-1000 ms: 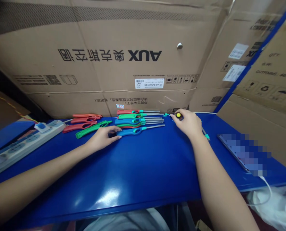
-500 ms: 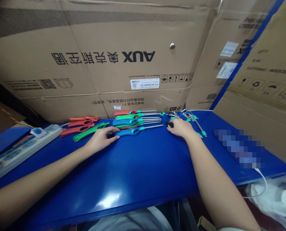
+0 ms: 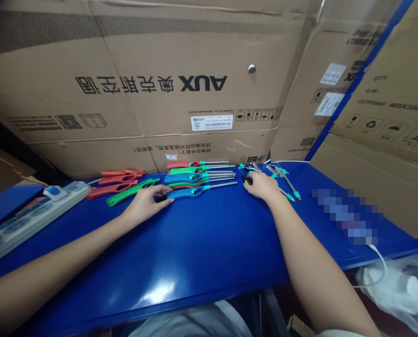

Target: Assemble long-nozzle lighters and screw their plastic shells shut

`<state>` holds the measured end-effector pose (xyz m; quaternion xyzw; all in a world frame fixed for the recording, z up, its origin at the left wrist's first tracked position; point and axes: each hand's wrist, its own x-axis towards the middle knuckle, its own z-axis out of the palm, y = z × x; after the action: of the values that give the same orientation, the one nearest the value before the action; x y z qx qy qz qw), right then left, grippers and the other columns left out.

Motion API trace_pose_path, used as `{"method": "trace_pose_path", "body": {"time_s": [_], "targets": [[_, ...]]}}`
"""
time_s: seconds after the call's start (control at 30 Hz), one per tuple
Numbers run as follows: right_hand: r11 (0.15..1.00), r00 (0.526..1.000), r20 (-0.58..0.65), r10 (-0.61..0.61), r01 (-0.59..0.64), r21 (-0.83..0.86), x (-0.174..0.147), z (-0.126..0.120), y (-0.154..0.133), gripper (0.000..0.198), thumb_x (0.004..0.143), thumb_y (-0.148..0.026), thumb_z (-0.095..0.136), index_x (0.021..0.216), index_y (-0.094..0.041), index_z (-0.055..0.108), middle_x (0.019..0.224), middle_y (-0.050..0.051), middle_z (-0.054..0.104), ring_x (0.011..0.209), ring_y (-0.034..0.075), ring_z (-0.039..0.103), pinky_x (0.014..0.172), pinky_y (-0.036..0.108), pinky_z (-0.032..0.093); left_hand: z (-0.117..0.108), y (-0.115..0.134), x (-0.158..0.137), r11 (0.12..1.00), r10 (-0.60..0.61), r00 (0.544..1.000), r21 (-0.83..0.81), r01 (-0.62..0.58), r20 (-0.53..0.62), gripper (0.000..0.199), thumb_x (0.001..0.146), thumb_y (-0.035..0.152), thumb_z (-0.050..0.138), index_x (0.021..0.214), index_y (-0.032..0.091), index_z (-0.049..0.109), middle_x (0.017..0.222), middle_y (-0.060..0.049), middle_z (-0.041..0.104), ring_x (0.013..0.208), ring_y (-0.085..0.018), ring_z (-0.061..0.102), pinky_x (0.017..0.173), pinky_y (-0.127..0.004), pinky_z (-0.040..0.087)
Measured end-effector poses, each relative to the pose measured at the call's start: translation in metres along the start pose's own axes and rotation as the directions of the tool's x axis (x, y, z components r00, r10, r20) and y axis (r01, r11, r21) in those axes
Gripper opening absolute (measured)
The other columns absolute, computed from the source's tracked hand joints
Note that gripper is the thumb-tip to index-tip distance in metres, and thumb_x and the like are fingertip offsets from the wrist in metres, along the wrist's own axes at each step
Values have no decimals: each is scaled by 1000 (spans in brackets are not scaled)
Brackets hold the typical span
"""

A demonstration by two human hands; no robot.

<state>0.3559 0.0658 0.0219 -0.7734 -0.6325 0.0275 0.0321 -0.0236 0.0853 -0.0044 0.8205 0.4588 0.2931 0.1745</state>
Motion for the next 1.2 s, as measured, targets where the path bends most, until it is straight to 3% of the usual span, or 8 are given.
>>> {"method": "trace_pose_path", "body": {"time_s": [0.27,0.43,0.63,0.77,0.93,1.2], "targets": [[1000,1000,-10,22,-22,-6,-1,0,0,50,89,-53,56,126,-22,69,119,16,73,106,35,69,76,40,53,-6,2,-3,999,1,999,36,1,-54,34,83,44,71,106,19,69,105,-6,76,96,-23,72,89,-37,60],[1000,998,-63,20,-19,11,-2,-3,0,52,89,-60,54,116,-20,73,108,18,75,96,36,71,68,40,51,-45,-11,5,985,-80,987,143,101,-142,37,91,49,58,110,19,68,108,-8,77,99,-25,72,90,-37,57],[997,967,-256,6,16,81,-7,-9,-7,35,92,-43,51,106,-20,74,104,12,76,95,30,71,67,34,48,-88,-49,3,915,-202,977,342,214,-70,36,71,42,73,99,19,70,107,-11,77,104,-33,71,90,-41,55],[988,921,-389,-21,79,134,-12,-8,-18,33,93,-38,47,105,-22,73,110,7,76,97,27,70,70,33,48,-86,-66,-8,883,-240,970,408,233,-33,36,72,43,71,98,19,67,110,-13,75,104,-34,70,88,-42,55],[952,858,-504,-102,232,202,-16,-4,-31,30,89,-35,49,97,-21,75,96,7,77,82,25,69,64,32,45,-82,-78,-9,868,-276,961,429,250,-2,32,75,36,66,102,18,66,109,-14,75,99,-31,72,83,-39,56],[936,856,-495,-146,281,211,-18,1,-36,29,89,-34,51,98,-21,75,92,6,77,78,24,69,66,32,46,-88,-82,-7,843,-224,974,507,182,22,21,74,28,63,91,21,71,103,-10,74,98,-31,70,86,-38,54]]}}
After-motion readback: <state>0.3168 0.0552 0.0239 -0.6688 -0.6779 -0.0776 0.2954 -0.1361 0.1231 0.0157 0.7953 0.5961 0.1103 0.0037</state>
